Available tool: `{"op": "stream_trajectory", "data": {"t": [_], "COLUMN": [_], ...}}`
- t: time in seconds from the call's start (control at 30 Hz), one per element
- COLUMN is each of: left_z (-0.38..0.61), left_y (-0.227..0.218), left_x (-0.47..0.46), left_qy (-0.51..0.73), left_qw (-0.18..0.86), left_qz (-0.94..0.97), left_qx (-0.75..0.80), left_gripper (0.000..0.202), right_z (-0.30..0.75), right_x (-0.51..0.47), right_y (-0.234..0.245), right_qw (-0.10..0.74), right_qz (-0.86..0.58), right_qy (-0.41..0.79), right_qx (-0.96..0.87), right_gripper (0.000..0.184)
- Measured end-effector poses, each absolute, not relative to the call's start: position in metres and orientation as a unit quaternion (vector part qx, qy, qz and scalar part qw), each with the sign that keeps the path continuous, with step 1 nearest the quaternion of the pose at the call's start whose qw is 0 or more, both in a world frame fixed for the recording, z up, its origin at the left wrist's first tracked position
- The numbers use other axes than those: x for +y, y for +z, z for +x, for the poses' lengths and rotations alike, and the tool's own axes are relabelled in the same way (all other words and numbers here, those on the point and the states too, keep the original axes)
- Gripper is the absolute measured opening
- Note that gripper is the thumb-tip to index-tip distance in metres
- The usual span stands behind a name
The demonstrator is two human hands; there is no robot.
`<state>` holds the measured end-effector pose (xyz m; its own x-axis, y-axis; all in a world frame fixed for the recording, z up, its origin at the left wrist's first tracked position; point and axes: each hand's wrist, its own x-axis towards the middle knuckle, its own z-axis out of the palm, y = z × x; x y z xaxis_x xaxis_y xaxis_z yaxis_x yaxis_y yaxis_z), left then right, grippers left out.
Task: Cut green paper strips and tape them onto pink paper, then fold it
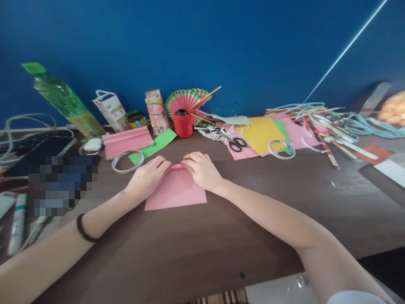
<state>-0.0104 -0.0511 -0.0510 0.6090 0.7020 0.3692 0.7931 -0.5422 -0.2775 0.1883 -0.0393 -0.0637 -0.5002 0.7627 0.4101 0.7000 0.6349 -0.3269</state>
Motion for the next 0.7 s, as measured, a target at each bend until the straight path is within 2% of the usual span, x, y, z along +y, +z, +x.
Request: {"op": "stream_trajectory", "data": {"t": [0.23, 0.57, 0.7], "left_z": [-0.016, -0.017, -0.017], "left_y": [-0.055, -0.055, -0.05], "left_x": [-0.042, -0.037, -0.034], "left_qy": [-0.159, -0.28, -0.319], "left_qw": [0.187, 0.102, 0.093], "left_qz": [-0.888, -0.887, -0.87], "left_qx": [-0.389, -0.354, -0.364], "left_gripper": [0.028, 0.028, 0.029], "right_z": [0.189, 0.192, 0.191], "right_x": [-0.033, -0.031, -0.031], "right_y": [-0.07, -0.073, -0.069], "right_qw": [0.286, 0.317, 0.359], "right_qz": [-0.445, -0.418, -0.401], "right_qy": [0.104, 0.082, 0.055], "right_qx": [-0.842, -0.848, -0.841], "right_gripper": [0.035, 0.034, 0.032]}}
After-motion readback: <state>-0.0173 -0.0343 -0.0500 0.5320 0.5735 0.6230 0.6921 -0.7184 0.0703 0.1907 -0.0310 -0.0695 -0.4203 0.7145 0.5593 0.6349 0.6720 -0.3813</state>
